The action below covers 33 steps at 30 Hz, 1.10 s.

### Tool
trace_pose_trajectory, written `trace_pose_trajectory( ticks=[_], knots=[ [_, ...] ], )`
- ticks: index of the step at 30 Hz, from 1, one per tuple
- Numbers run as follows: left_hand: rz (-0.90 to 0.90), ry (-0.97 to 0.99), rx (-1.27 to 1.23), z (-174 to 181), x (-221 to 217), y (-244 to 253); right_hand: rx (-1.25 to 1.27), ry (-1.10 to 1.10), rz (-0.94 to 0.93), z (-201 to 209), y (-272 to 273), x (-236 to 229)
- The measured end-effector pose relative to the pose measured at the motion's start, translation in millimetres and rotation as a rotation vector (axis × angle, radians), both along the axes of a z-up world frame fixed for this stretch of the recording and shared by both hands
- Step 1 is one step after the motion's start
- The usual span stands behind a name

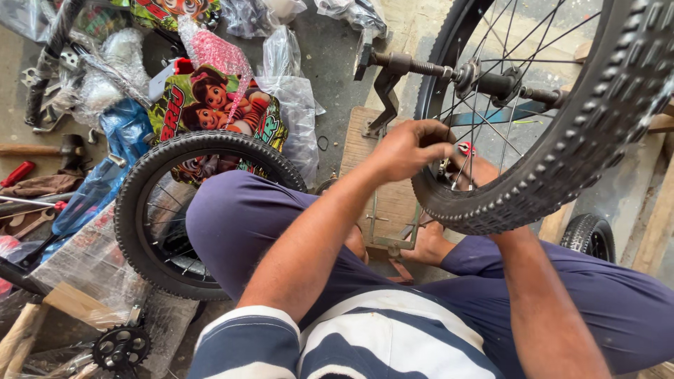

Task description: The person sits on the floor and uses a spoke wrench to adjust the tension of the spokes on a bicycle wheel mounted in a truing stand. They repeatedly spin the wheel to check alignment and make fine adjustments to the spokes.

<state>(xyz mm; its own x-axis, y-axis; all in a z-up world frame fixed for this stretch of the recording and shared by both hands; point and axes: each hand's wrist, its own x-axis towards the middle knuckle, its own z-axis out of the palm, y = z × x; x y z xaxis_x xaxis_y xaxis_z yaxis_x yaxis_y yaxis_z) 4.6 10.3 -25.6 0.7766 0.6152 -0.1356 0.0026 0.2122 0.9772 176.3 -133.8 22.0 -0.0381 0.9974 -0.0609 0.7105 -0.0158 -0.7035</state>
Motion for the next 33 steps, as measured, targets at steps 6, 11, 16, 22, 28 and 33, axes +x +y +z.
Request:
trace_pose_trajectory(
  ticks=[6, 11, 16, 22, 28, 33],
  knots=[
    [-0.283, -0.262, -0.094, -9.8, -5.4, 4.3, -0.069, -0.307, 0.034, 21.0, -42.5, -19.6],
    [0.061, 0.358, 0.491, 15.5, 11.9, -22.5, 0.132, -0.052, 0.025, 22.7, -34.2, -42.6],
    [0.086, 0.636, 0.523, 37.6, 25.1, -24.5, 0.171, -0.227, 0.001, 24.2, -25.7, -54.6],
    [-0.491, -0.092, -0.332, 27.3, -22.8, 11.5, -0.088, -0.113, -0.183, 73.8, -37.5, -53.7],
    [-0.435, -0.049, -0.191, 26.4, -17.8, 3.7, -0.071, -0.131, -0.234, 68.2, -37.0, -57.1],
    [0.021, 0.698, 0.552, 49.1, 12.6, -29.9, 0.088, -0.128, -0.171, 34.4, -32.1, -53.3]
  ],
)
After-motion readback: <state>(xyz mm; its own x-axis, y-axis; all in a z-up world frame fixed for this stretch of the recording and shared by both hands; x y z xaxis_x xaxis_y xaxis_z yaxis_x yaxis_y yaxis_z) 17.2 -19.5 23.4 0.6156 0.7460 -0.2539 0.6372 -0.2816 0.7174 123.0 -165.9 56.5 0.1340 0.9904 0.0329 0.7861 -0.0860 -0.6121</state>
